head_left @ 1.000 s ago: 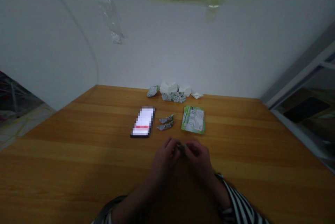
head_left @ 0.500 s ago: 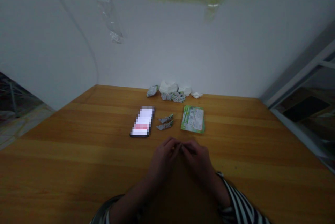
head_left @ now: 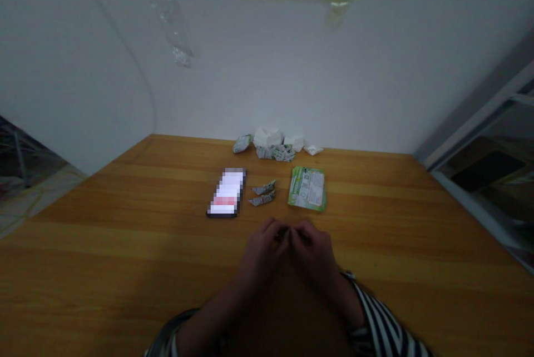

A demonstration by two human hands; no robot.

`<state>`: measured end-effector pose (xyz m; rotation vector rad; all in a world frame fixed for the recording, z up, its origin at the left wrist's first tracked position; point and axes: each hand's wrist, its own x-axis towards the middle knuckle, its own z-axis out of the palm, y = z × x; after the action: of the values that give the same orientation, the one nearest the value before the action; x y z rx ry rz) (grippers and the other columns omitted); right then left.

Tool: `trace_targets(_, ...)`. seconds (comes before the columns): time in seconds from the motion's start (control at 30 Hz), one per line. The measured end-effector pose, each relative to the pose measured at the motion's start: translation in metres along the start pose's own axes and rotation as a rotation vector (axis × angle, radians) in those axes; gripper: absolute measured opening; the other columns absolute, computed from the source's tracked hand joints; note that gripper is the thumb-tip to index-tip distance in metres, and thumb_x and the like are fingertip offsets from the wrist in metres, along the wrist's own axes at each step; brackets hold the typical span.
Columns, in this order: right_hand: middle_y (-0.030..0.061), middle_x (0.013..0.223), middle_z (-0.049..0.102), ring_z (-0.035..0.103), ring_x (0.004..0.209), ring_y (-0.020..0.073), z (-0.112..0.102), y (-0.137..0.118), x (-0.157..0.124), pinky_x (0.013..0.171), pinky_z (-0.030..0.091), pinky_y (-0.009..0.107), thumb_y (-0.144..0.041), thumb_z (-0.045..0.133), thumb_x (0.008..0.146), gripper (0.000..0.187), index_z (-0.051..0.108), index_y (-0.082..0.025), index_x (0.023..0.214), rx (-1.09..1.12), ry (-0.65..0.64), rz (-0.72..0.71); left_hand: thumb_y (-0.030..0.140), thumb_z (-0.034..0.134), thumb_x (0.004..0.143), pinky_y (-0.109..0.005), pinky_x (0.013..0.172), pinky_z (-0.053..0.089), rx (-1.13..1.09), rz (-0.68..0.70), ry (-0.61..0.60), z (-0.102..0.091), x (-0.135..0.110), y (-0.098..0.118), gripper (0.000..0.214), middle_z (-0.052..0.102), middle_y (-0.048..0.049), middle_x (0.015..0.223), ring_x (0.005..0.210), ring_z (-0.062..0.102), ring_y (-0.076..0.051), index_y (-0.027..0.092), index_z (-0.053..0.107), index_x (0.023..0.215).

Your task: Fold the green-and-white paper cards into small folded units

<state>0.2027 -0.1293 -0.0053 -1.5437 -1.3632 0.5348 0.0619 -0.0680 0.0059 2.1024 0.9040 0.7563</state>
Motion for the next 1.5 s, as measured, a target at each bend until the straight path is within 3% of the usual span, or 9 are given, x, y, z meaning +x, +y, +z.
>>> trace_targets(0.17, 0.0015, 0.069, 0.066, 0.062, 0.062, 0.0161, 0.005, 0.005, 0.0, 0.057, 0.047, 0.024, -0.026, 0.055, 0.086, 0.013, 0.062, -0.019, 0.078, 0.129, 0.093, 0.09, 0.015, 0.054, 0.082, -0.026, 0.067, 0.05, 0.036, -0.03, 0.052, -0.002, 0.001, 0.001, 0.015, 0.062, -0.0027, 0.087, 0.075, 0.062, -0.016, 0.02, 0.063, 0.092)
trace_targets(0.4, 0.0032, 0.071, 0.069, 0.064, 0.063, 0.0167, 0.004, 0.004, 0.005, 0.059, 0.052, 0.026, -0.038, 0.056, 0.085, 0.022, 0.061, -0.018, 0.079, 0.417, 0.204, 0.189, 0.014, 0.043, 0.086, -0.027, 0.073, 0.051, -0.207, -0.042, 0.085, -0.003, 0.001, 0.003, 0.016, 0.061, -0.0037, 0.089, 0.084, 0.06, -0.017, 0.02, 0.059, 0.087)
trace_targets(0.57, 0.0022, 0.067, 0.066, 0.061, 0.06, 0.0156, 0.002, 0.008, 0.007, 0.056, 0.05, 0.024, -0.041, 0.058, 0.084, 0.024, 0.061, -0.017, 0.078, 0.493, 0.282, 0.237, 0.022, 0.053, 0.087, -0.029, 0.085, 0.05, -0.266, 0.028, -0.032, -0.008, 0.002, 0.008, 0.009, 0.055, -0.0048, 0.103, 0.097, 0.058, -0.017, 0.021, 0.057, 0.095)
trace_targets(0.67, 0.0022, 0.069, 0.066, 0.062, 0.061, 0.0162, 0.001, 0.008, 0.006, 0.057, 0.051, 0.025, -0.042, 0.056, 0.084, 0.025, 0.06, -0.018, 0.08, 0.514, 0.248, 0.257, 0.018, 0.068, 0.077, -0.029, 0.086, 0.05, -0.16, 0.078, -0.091, -0.009, 0.002, 0.006, 0.024, 0.054, -0.0045, 0.107, 0.099, 0.057, -0.018, 0.022, 0.058, 0.099)
trace_targets(0.83, 0.0023, 0.073, 0.067, 0.063, 0.064, 0.017, 0.003, 0.004, 0.004, 0.059, 0.054, 0.027, -0.04, 0.057, 0.084, 0.021, 0.058, -0.019, 0.082, 0.596, 0.149, 0.271, 0.008, 0.057, 0.082, -0.029, 0.08, 0.049, 0.028, 0.132, -0.071, -0.01, 0.001, 0.001, 0.022, 0.055, -0.0054, 0.103, 0.092, 0.059, -0.018, 0.022, 0.063, 0.097)
trace_targets(0.93, 0.0029, 0.076, 0.068, 0.064, 0.065, 0.0168, 0.003, 0.003, 0.003, 0.06, 0.055, 0.027, -0.039, 0.057, 0.086, 0.019, 0.057, -0.02, 0.082, 0.629, 0.115, 0.266, 0.005, 0.058, 0.08, -0.027, 0.08, 0.049, -0.039, 0.149, -0.02, -0.014, 0.001, 0.0, 0.02, 0.057, -0.0049, 0.1, 0.092, 0.06, -0.017, 0.02, 0.064, 0.092)
trace_targets(1.1, 0.0067, 0.099, 0.069, 0.067, 0.075, 0.0174, -0.014, 0.004, 0.005, 0.062, 0.055, 0.028, -0.039, 0.052, 0.089, 0.017, 0.054, -0.022, 0.087, 0.558, -0.068, 0.101, 0.006, 0.064, 0.077, -0.025, 0.074, 0.049, -0.162, 0.14, 0.025, -0.017, 0.003, -0.006, 0.011, 0.059, -0.0044, 0.094, 0.087, 0.062, -0.017, 0.018, 0.062, 0.077)
trace_targets(1.27, 0.008, 0.119, 0.061, 0.059, 0.108, 0.0244, -0.036, 0.011, 0.01, 0.084, 0.052, 0.035, -0.031, 0.074, 0.073, 0.026, 0.059, -0.024, 0.094, 0.037, -0.304, -0.247, 0.007, 0.059, 0.079, -0.023, 0.066, 0.045, -0.003, 0.164, -0.107, -0.019, 0.003, -0.01, 0.011, 0.059, -0.0025, 0.084, 0.076, 0.059, -0.015, 0.017, 0.06, 0.073)
trace_targets(1.5, 0.0069, 0.109, 0.065, 0.062, 0.098, 0.0212, -0.03, 0.022, 0.008, 0.081, 0.052, 0.034, -0.02, 0.063, 0.083, 0.024, 0.065, -0.027, 0.106, -0.235, -0.233, -0.418, 0.011, 0.048, 0.085, -0.022, 0.063, 0.041, 0.253, 0.113, -0.298, -0.031, 0.001, 0.005, 0.015, 0.06, -0.0022, 0.086, 0.075, 0.057, -0.015, 0.018, 0.061, 0.084)
